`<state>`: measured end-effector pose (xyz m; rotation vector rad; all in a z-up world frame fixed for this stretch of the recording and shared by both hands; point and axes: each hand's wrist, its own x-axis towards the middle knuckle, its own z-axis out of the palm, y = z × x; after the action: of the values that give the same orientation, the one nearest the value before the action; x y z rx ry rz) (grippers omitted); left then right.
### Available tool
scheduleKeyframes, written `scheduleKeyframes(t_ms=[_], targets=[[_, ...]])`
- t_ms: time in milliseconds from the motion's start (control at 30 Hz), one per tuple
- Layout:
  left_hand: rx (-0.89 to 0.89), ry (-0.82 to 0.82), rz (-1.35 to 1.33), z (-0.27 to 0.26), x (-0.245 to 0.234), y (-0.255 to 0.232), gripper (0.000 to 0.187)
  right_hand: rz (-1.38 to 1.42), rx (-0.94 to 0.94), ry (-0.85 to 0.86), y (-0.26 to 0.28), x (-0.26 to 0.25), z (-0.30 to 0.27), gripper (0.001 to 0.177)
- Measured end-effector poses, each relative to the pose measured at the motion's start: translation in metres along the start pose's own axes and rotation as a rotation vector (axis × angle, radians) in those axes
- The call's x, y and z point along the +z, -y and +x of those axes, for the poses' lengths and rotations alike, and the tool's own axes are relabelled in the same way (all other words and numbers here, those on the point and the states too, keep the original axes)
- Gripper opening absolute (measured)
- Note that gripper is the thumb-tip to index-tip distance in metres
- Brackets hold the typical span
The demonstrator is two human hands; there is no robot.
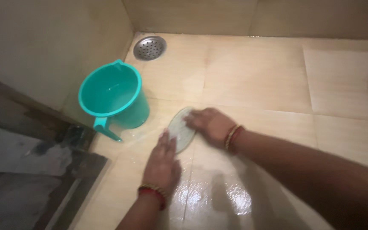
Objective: The person scrubs a wet tiled floor using a white scrubbing pad. They move the pad in circular and back-and-forth motions across the tiles, occasionally adjusting their position to reach different areas. A teal bucket and a red bucket are visible nearby.
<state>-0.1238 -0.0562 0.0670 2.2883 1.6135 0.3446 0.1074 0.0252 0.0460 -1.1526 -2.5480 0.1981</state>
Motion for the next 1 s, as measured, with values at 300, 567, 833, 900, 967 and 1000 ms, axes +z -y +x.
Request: scheduleKeyframes(t_ms=[300,567,833,900,967,1000], targets=[[0.075,0.125,0.088,0.129,0.067,-0.114,0.068,-0.260,0.348,0.020,-0.093,-0.090,-0.065,0.045],[0.117,-0.013,0.157,0.165,0.054,-0.054,0.017,-0.152,0.272,-0.147,-0.066,-0.044,-0.029,0.046],[0.194,-0.110,0.231,0.069,-0.024,0.047,0.017,0.212,0.056,-0.221,0.112,0.052,0.015,0.007],[0.190,-0.168,0.187,0.056,-0.028,0.048,0.021,0.221,-0.002,-0.200,0.127,0.053,0.011,0.008],[0.119,-0.208,0.163,0.047,-0.028,0.045,0.023,0.180,0.057,-0.136,0.112,0.049,0.015,0.011],[0.067,-0.162,0.126,0.046,-0.023,0.040,0.028,0.162,0.085,-0.102,0.101,0.044,0.017,0.015]])
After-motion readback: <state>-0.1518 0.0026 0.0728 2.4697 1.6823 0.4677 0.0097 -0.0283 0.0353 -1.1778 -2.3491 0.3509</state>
